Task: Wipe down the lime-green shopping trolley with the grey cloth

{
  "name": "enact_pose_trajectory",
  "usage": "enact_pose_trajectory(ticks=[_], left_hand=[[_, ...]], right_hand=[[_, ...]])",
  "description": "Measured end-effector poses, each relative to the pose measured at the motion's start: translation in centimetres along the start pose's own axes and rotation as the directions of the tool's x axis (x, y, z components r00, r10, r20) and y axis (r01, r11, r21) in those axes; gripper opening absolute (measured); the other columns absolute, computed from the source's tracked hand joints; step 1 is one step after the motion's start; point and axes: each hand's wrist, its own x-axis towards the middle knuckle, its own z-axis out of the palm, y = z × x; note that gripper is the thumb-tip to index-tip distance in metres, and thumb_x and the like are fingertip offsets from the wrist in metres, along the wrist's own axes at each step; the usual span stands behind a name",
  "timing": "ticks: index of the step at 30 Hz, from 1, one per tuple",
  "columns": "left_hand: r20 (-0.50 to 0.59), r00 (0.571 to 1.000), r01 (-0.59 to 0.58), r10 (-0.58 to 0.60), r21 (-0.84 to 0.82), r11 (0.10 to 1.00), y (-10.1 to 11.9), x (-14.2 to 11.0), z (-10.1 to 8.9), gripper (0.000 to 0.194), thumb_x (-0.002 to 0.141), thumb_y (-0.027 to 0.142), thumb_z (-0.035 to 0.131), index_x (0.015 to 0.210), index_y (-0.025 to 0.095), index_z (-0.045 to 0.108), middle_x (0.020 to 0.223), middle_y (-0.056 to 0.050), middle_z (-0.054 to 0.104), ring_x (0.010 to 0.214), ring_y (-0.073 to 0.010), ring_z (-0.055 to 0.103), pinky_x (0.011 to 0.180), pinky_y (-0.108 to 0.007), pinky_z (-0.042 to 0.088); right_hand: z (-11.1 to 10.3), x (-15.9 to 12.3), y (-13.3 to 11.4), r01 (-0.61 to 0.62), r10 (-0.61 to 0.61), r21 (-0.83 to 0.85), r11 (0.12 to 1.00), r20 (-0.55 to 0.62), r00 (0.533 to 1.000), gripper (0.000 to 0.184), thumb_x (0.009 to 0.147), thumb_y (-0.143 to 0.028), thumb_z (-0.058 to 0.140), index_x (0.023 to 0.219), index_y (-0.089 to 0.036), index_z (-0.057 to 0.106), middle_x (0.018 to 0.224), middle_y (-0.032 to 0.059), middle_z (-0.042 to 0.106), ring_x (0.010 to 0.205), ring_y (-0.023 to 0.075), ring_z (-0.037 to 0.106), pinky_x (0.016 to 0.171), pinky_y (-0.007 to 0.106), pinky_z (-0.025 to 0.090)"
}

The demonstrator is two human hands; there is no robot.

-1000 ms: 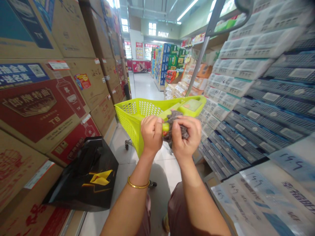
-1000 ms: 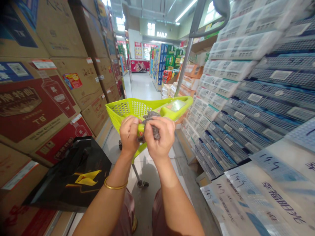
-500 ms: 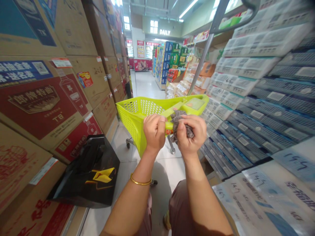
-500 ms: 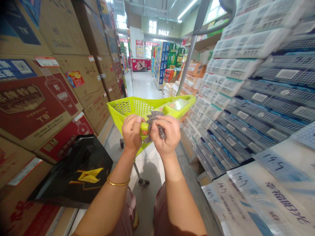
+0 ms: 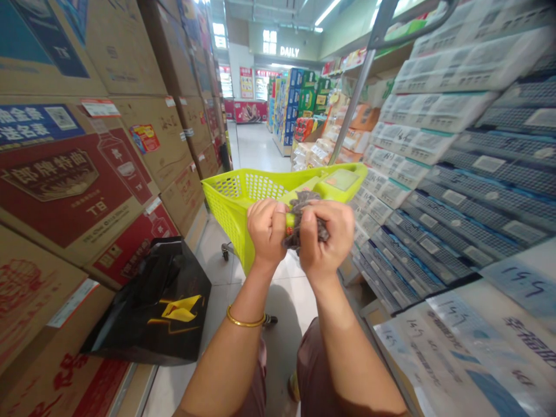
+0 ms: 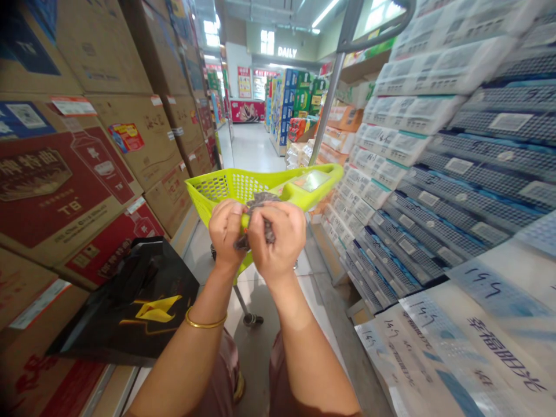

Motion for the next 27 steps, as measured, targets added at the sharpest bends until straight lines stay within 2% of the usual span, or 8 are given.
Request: enact_pose_trajectory(ticks=[4, 10, 14, 17, 20, 23, 27], left_hand=[[-0.013, 1.0, 0.005, -0.005, 0.027, 1.0, -0.4, 0.1, -0.1, 0.043, 0.093, 0.044, 0.027, 0.056, 0.022, 0.032, 0.057, 0.0, 0.041, 0.062, -0.0168, 0.044, 0.068, -0.032, 0.037], [0.011, 1.0, -0.011, 0.011, -0.004, 1.0, 0.2, 0.2, -0.1, 0.042, 0.093, 0.042, 0.029, 0.057, 0.022, 0.036, 0.059, -0.001, 0.044, 0.064, -0.0161, 0.046, 0.068, -0.031, 0.038], [0.016, 1.0, 0.009, -0.009, -0.026, 1.0, 0.4, 0.2, 0.2, 0.038, 0.092, 0.038, 0.033, 0.06, 0.021, 0.044, 0.061, -0.001, 0.049, 0.066, -0.016, 0.05, 0.071, -0.031, 0.039], [0.006, 1.0, 0.024, -0.024, -0.035, 0.999, 0.3, 0.1, 0.3, 0.039, 0.092, 0.036, 0.035, 0.059, 0.021, 0.047, 0.061, -0.001, 0.051, 0.066, -0.0158, 0.051, 0.071, -0.031, 0.039], [-0.003, 1.0, 0.025, -0.025, -0.047, 0.999, 0.2, 0.1, 0.2, 0.039, 0.092, 0.036, 0.036, 0.058, 0.021, 0.047, 0.06, 0.0, 0.049, 0.064, -0.0157, 0.05, 0.07, -0.031, 0.038], [-0.009, 1.0, 0.023, -0.024, -0.057, 0.998, 0.2, 0.1, 0.1, 0.037, 0.091, 0.034, 0.037, 0.059, 0.021, 0.047, 0.061, 0.0, 0.05, 0.065, -0.0158, 0.051, 0.07, -0.031, 0.037], [-0.003, 1.0, 0.022, -0.023, -0.062, 0.998, 0.2, 0.3, 0.0, 0.035, 0.091, 0.033, 0.037, 0.059, 0.021, 0.047, 0.061, 0.0, 0.051, 0.066, -0.016, 0.051, 0.07, -0.031, 0.037]], right_hand=[[0.5, -0.5, -1.1, 0.144, -0.144, -0.004, 0.99, 0.05, 0.988, 0.006, 0.084, -0.025, 0.053, 0.081, -0.023, 0.059, 0.088, 0.0028, 0.062, 0.087, 0.0148, 0.059, 0.083, 0.033, 0.047], [0.2, -0.3, 1.1, 0.184, -0.183, -0.017, 0.983, 0.062, 0.981, 0.009, 0.085, -0.028, 0.052, 0.082, -0.023, 0.059, 0.086, 0.0028, 0.062, 0.085, 0.0145, 0.06, 0.081, 0.032, 0.049], [-0.3, 0.0, 3.0, 0.105, -0.105, 0.003, 0.994, 0.035, 0.994, 0.011, 0.086, -0.029, 0.052, 0.083, -0.022, 0.059, 0.084, 0.0022, 0.063, 0.085, 0.0157, 0.061, 0.081, 0.036, 0.05], [-0.6, 0.3, 4.6, -0.024, 0.027, 0.037, 0.999, -0.061, 0.998, 0.012, 0.087, -0.026, 0.05, 0.081, -0.021, 0.058, 0.084, 0.002, 0.064, 0.087, 0.0159, 0.061, 0.082, 0.037, 0.048], [-0.6, 0.6, 5.5, -0.113, 0.12, 0.057, 0.992, -0.156, 0.98, 0.012, 0.087, -0.023, 0.052, 0.078, -0.019, 0.059, 0.084, 0.0018, 0.063, 0.087, 0.0152, 0.06, 0.083, 0.036, 0.047], [-0.4, 0.6, 4.6, -0.139, 0.149, 0.073, 0.988, -0.162, 0.975, 0.011, 0.086, -0.022, 0.053, 0.078, -0.019, 0.06, 0.084, 0.0014, 0.063, 0.087, 0.0149, 0.06, 0.084, 0.035, 0.047], [0.0, 0.1, 1.2, -0.036, 0.039, 0.128, 0.991, -0.025, 0.999, 0.004, 0.083, -0.021, 0.057, 0.081, -0.02, 0.06, 0.085, 0.001, 0.064, 0.088, 0.0146, 0.06, 0.084, 0.034, 0.047]])
